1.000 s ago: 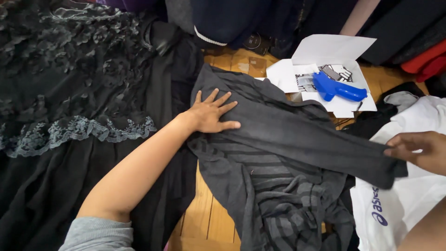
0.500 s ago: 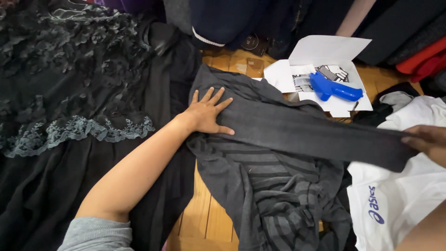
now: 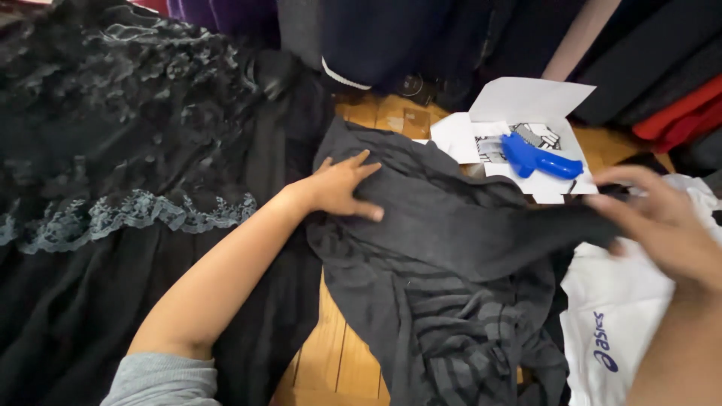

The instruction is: The person uses a blue glue gun to attach a piece of black lace fabric to a larger black garment laid out on the floor. They then pick up a pair of black striped shorts, apply glue to the waistband, and press the fabric onto it.

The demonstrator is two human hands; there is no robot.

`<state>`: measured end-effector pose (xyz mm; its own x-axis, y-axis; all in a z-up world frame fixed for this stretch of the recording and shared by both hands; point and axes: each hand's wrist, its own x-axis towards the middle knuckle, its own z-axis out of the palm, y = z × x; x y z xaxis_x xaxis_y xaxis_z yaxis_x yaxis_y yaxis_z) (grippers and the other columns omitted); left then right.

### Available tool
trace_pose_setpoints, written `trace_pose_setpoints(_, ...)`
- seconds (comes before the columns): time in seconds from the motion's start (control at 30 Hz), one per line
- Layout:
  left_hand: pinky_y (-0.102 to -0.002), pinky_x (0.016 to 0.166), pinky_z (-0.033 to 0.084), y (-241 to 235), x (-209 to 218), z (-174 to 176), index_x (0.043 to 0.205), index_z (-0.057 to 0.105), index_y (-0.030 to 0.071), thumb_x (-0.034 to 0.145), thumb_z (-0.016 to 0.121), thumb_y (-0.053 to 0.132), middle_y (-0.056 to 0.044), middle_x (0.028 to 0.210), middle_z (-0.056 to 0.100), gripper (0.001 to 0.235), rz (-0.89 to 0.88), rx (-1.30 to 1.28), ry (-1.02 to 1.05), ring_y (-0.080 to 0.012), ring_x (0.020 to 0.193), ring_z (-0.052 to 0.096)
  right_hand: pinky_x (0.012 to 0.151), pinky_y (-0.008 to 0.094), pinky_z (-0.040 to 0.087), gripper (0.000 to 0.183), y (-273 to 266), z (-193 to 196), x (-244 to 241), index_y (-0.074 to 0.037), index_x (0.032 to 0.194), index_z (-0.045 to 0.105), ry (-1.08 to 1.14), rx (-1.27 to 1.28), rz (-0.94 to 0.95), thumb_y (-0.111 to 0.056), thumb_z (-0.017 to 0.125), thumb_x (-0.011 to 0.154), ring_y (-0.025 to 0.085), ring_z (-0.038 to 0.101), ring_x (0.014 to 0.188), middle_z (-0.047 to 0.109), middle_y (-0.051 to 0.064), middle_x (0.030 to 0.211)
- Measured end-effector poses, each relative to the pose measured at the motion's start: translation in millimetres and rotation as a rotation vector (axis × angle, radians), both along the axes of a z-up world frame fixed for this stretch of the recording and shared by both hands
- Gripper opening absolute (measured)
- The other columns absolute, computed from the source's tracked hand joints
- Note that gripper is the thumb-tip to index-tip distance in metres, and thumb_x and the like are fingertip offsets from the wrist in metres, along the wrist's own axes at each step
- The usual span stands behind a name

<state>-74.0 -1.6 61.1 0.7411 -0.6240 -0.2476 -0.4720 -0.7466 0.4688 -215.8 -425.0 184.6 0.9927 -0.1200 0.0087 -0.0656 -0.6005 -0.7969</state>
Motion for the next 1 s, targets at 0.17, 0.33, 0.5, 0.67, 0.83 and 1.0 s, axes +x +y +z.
trace_pose_setpoints(0.17,-0.037,0.105,0.048,0.8,-0.5,17.3,0.133,0.066,0.009,0.095,0.043,0.065,-0.011,0.124,0.074,0.071,0.172,-0.586,0.286,-0.0244,0.117,0.07,0.033,0.024,0.04,0.029,123.5,-35.0,60.4,-0.012,0.131,0.052,0.046,0.179,0.338,-0.015,0.056,0.103,0.017,0.055,0.036,0.052,0.007,0.056)
trace_pose_setpoints(0.33,-0.042,0.095,0.059,2.2,17.3,-12.1,0.155,0.048,0.01,0.085,0.053,0.081,-0.01,0.111,0.061,0.1,0.333,-0.849,0.773,-0.0214,0.09,0.066,0.034,0.015,0.048,0.055,197.7,-64.1,86.7,0.0,0.152,0.025,0.122,0.386,0.545,-0.012,0.048,0.104,0.015,0.065,0.052,0.062,0.038,0.125)
trace_pose_setpoints(0.5,-0.025,0.061,0.066,-12.5,55.6,-92.8,0.155,0.038,0.015,0.081,0.086,0.035,-0.001,0.098,0.079,0.091,0.288,-0.579,0.223,-0.0124,0.066,0.076,0.056,0.031,0.063,0.033,168.7,-97.9,85.4,-0.005,0.131,0.065,-0.067,0.051,0.452,-0.008,0.065,0.098,0.024,0.074,0.072,0.075,0.023,0.115)
trace_pose_setpoints(0.67,-0.04,0.088,0.062,-17.4,38.1,-73.8,0.148,0.045,0.025,0.082,0.083,0.039,0.0,0.095,0.075,0.078,0.199,-0.523,0.055,-0.0224,0.098,0.075,0.072,0.042,0.063,0.041,138.9,-119.6,43.4,-0.012,0.122,0.073,-0.084,-0.374,0.467,-0.023,0.081,0.084,0.032,0.075,0.093,0.074,0.015,0.116)
trace_pose_setpoints(0.83,-0.029,0.059,0.064,13.1,19.2,-1.3,0.127,0.061,0.016,0.09,0.071,0.016,-0.015,0.103,0.067,0.038,0.179,-0.6,0.159,-0.0249,0.063,0.075,0.079,0.044,0.061,0.05,121.7,-144.3,22.7,-0.019,0.124,0.069,-0.052,-0.572,0.501,-0.027,0.083,0.076,0.028,0.07,0.095,0.068,0.008,0.109)
trace_pose_setpoints(1.0,-0.048,0.079,0.064,16.3,55.3,-72.2,0.113,0.074,0.03,0.083,0.076,0.036,-0.005,0.107,0.073,0.031,0.227,0.077,-0.156,-0.0296,0.099,0.075,0.074,0.041,0.062,0.03,127.3,-144.2,16.6,-0.019,0.115,0.074,0.019,-0.623,0.551,-0.023,0.069,0.086,0.028,0.073,0.087,0.075,0.005,0.094)
